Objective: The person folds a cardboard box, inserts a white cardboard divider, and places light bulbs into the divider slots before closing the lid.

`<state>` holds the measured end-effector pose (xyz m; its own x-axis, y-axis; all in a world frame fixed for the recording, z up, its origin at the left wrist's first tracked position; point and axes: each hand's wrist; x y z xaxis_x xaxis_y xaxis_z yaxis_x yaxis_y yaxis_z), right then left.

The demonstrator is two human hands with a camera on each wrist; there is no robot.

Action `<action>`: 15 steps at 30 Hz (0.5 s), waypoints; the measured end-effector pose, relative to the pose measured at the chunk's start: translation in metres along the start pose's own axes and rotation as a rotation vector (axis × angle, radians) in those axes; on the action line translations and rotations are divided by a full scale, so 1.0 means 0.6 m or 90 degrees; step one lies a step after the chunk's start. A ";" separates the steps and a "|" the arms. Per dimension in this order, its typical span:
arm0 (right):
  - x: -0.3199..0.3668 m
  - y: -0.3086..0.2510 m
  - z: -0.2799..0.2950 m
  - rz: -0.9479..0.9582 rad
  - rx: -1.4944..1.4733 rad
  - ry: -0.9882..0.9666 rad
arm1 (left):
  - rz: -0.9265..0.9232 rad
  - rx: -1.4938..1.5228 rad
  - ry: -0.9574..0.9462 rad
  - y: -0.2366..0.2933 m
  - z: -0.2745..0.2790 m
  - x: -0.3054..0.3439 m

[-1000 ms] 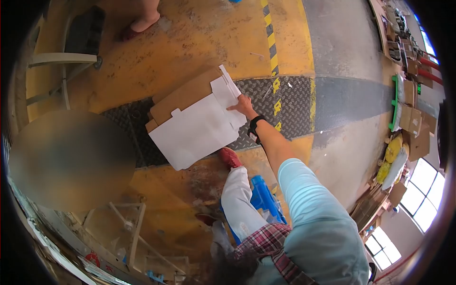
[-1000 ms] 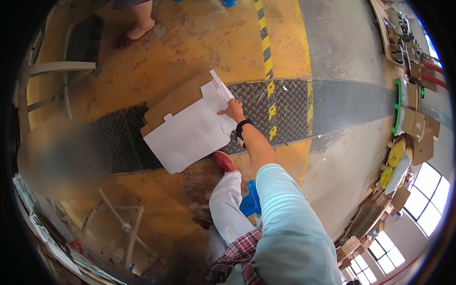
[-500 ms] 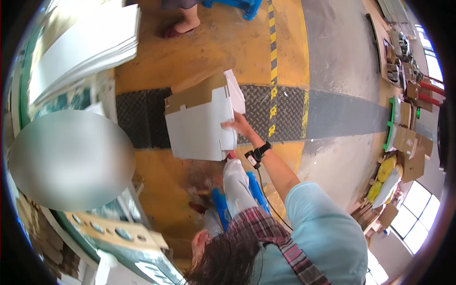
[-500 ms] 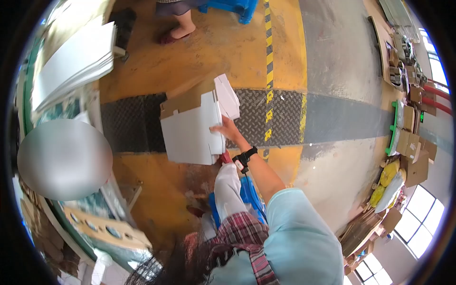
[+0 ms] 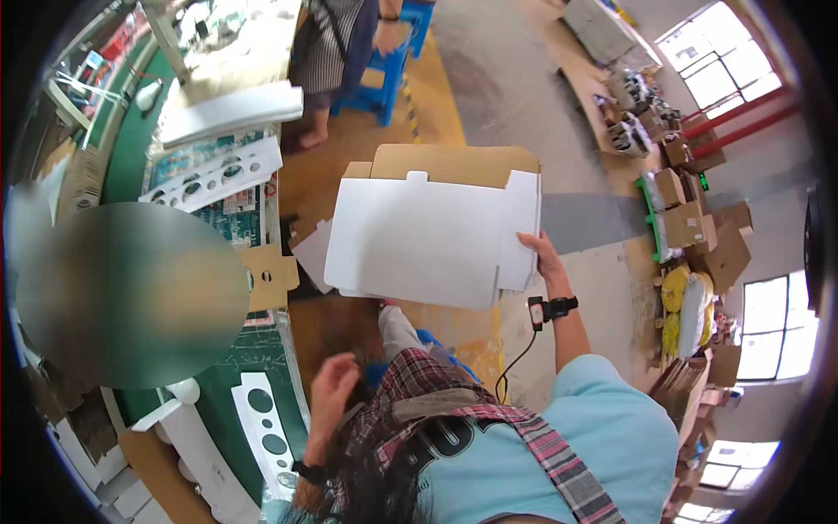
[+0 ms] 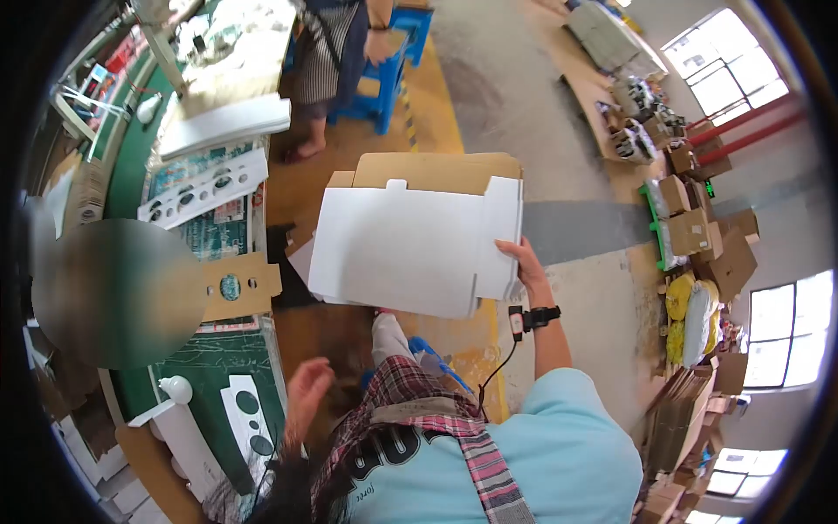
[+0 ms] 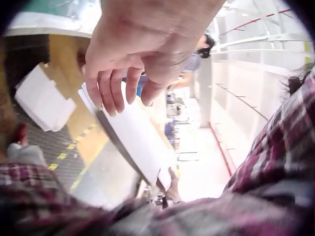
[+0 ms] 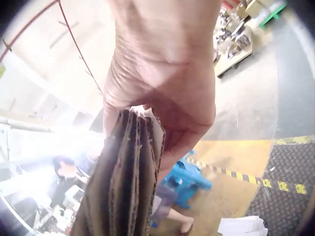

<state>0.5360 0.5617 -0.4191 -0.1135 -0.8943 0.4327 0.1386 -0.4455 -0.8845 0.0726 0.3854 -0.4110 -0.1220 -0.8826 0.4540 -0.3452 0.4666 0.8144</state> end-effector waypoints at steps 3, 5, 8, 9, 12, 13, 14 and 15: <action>0.112 -0.035 0.034 0.046 -0.104 0.009 | -0.360 -0.334 0.090 0.122 -0.008 0.008; 0.139 -0.040 0.039 0.092 -0.144 -0.085 | -0.478 -0.378 0.176 0.180 -0.010 0.005; 0.110 -0.042 -0.004 0.151 -0.190 -0.196 | -0.322 -0.065 0.101 0.275 -0.012 0.045; 0.100 -0.057 -0.042 0.187 -0.206 -0.219 | -0.310 -0.060 0.089 0.292 -0.004 0.082; -0.014 -0.086 -0.123 0.238 -0.161 -0.366 | -0.287 -0.054 0.146 0.300 0.028 0.205; -0.040 -0.098 -0.167 0.281 -0.199 -0.385 | -0.306 -0.053 0.190 0.279 0.042 0.244; 0.009 -0.173 -0.237 0.204 -0.142 -0.422 | -0.308 -0.072 0.267 0.258 0.049 0.287; 0.078 -0.222 -0.288 0.207 -0.135 -0.375 | -0.310 -0.091 0.312 0.248 0.030 0.337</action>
<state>0.3425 0.5863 -0.3111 0.4613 -0.8803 0.1108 -0.1259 -0.1886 -0.9740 -0.0204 0.2754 -0.2045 0.4596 -0.8814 0.1092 -0.1239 0.0581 0.9906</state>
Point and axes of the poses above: each hand's wrist, its own x-axis away from the middle knuckle, its own z-axis out of the back of the hand, y = z × x, and after that the axes turned 13 degrees about x, right-handed
